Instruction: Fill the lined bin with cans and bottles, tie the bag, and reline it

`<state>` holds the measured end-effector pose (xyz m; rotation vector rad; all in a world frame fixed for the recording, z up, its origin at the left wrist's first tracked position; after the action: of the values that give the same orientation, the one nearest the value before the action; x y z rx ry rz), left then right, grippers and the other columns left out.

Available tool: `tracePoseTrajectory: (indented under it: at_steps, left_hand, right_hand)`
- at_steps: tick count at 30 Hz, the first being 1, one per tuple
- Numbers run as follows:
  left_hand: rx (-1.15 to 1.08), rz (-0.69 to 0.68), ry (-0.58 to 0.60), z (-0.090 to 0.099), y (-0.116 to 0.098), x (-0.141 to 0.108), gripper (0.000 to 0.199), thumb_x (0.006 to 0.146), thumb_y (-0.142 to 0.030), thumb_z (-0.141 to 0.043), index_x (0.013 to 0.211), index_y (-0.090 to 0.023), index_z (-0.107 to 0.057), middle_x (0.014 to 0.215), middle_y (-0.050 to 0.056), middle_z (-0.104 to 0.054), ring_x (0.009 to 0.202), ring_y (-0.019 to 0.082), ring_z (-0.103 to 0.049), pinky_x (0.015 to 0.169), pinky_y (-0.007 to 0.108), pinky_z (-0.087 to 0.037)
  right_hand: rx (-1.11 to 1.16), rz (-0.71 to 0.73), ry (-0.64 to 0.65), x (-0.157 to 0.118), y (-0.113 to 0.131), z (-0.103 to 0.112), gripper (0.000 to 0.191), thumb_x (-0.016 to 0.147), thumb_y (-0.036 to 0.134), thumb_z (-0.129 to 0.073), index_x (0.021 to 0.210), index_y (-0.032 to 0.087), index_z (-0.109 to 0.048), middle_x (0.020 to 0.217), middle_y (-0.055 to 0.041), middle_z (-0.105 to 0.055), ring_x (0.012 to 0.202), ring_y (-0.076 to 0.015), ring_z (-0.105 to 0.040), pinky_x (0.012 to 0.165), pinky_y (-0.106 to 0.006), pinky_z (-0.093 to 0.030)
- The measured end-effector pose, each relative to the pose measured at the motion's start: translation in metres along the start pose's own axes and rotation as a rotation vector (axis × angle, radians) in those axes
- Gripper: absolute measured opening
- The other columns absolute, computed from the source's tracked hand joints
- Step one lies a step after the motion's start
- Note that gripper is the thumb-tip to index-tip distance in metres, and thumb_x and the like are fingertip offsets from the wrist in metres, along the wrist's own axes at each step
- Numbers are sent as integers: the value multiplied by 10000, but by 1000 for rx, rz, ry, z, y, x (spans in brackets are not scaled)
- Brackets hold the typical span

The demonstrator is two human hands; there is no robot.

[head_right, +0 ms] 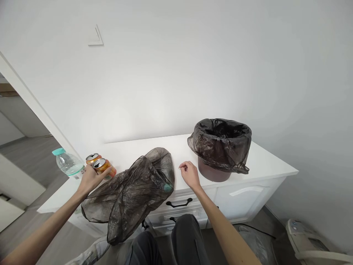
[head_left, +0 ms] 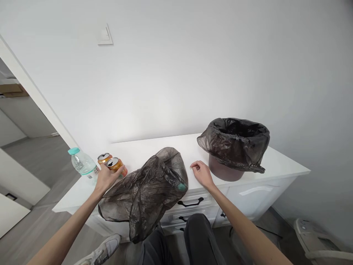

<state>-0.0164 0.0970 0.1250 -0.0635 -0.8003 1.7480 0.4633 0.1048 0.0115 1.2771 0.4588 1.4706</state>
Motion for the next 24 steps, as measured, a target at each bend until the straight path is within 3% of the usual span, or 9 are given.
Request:
tracePoseTrajectory:
  at_steps: [3,7,10,13,15,17,19,21,24]
  left_hand:
    - [58,102,81,-15,10,9,877,757,-671,-660,1357,-91,-389,1256,247,-678,1186,428,-683,979,502,-555]
    - [112,128,90,-14,15,9,965,776,-722,-642,1409,-59,-340,1280,271,-654,1216,450,-660,986,515,-542]
    - [85,-43,-16,5,-10,-9,893,820,-665,-633,1446,-105,-329,1409,247,-581,1315,402,-593,1055,498,-513]
    - [125,-308,-172,29,-54,-43,775,879,-580,-604,1458,-115,-379,1508,260,-483,1450,418,-437,1169,563,-405]
    - [122,-474,-192,32,-79,-65,651,927,-529,-566,1423,-124,-447,1481,250,-501,1463,410,-417,1212,578,-345]
    - [85,-568,-88,18,-90,-76,528,964,-517,-519,1354,-162,-518,1395,209,-577,1405,373,-488,1213,551,-355]
    - [48,-585,87,-9,-85,-78,499,971,-550,-499,1311,-189,-554,1347,173,-624,1350,345,-545,1194,522,-391]
    - [25,-541,223,-34,-71,-73,560,967,-593,-492,1334,-174,-551,1402,177,-610,1381,338,-530,1203,510,-383]
    - [-22,-406,288,-54,-44,-57,676,980,-627,-431,1404,-104,-501,1502,224,-541,1456,337,-467,1234,490,-336]
  right_hand:
    - [-4,0,1,0,1,0,215,837,212,-485,798,232,-695,923,-53,-752,810,-210,-679,818,-355,-509]
    - [-3,-5,0,0,2,1,221,837,208,-485,801,231,-701,922,-51,-751,809,-210,-678,811,-353,-508]
    - [-1,-5,2,-1,3,0,220,834,202,-486,795,230,-701,910,-49,-749,791,-206,-674,804,-352,-508]
    - [0,-2,3,-1,4,-1,220,829,196,-482,790,232,-695,909,-49,-749,798,-209,-674,805,-354,-508]
    - [0,-2,5,-2,4,-1,219,829,196,-482,792,232,-695,912,-51,-748,804,-212,-673,810,-357,-507]
    - [-2,-2,9,-2,3,-1,218,830,201,-485,793,231,-697,910,-53,-746,798,-212,-668,809,-359,-506]
    - [-4,-3,11,-1,2,-1,219,832,206,-486,796,230,-700,910,-54,-745,796,-213,-664,806,-360,-503]
    - [-5,-4,13,-1,2,-1,221,835,212,-485,798,229,-703,912,-55,-745,804,-214,-665,810,-360,-503]
    - [-8,-5,16,-1,1,-1,220,838,218,-485,798,227,-702,912,-54,-743,811,-214,-666,816,-360,-503]
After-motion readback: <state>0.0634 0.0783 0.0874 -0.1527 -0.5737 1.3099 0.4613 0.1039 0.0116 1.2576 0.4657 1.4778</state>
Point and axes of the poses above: each hand's wrist, its own x-axis towards the middle knuckle, its own z-axis out of the back of the hand, y = z × x, the point moved 10 cm from there along x, towards the middle knuckle
